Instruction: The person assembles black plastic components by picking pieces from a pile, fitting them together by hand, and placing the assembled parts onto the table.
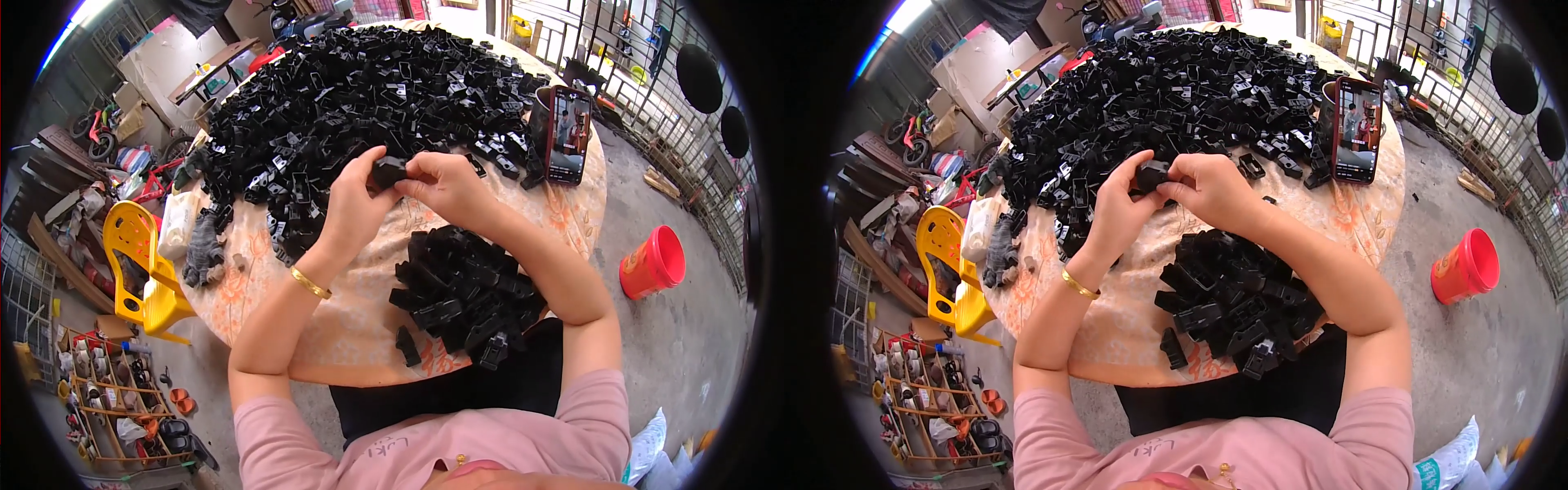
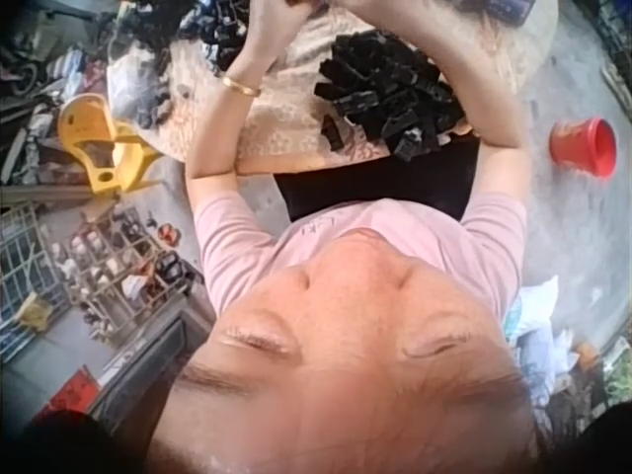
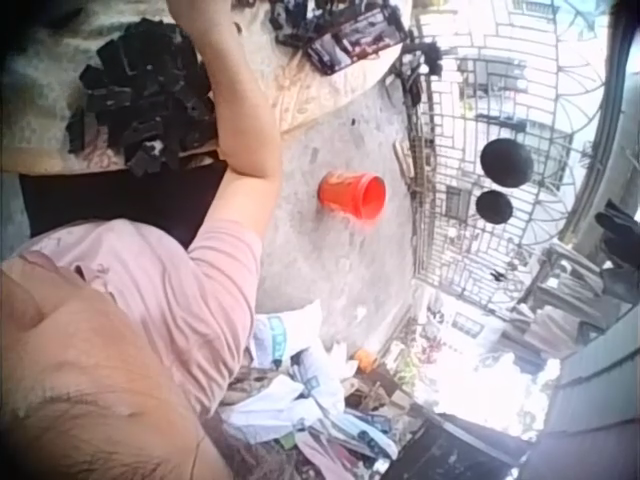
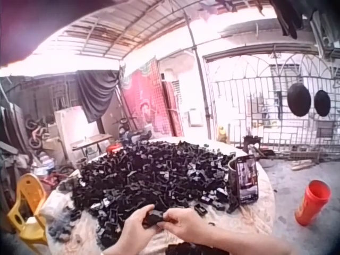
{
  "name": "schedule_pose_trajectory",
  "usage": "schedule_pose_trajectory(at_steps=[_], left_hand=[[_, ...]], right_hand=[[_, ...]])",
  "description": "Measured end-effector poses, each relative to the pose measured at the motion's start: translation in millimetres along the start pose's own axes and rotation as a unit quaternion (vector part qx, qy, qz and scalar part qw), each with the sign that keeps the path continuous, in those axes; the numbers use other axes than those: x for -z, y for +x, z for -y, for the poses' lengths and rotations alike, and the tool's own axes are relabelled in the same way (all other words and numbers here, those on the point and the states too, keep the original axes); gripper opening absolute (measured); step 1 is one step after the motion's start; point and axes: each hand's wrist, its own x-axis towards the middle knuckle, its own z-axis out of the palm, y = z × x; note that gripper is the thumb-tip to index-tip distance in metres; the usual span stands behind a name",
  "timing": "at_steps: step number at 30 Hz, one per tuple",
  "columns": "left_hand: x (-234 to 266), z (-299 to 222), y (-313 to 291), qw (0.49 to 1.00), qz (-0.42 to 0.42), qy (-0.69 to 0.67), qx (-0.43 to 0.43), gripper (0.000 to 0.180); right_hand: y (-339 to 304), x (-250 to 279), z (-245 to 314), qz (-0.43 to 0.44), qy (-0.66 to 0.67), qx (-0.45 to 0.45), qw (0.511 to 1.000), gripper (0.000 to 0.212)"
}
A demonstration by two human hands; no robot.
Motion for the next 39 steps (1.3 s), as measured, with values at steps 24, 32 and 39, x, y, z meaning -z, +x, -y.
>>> schedule_pose_trajectory(at_steps=[24, 32, 39], left_hand=[[21.8, -7.9, 9.7, 0.971, 0.043, -0.233, 0.029, 0.028], [13.5, -15.7, 2.0, 0.976, -0.008, -0.214, 0.029, 0.031], [6.2, -29.1, -5.2, 0.95, -0.015, -0.305, 0.067, 0.04]], right_hand=[[3.3, 13.2, 10.4, 0.018, 0.041, 0.105, 0.993, 0.011], [-2.4, 8.2, 20.8, -0.048, -0.165, 0.208, 0.963, 0.018], [-1.2, 5.2, 21.5, -0.118, -0.107, 0.19, 0.969, 0.035]])
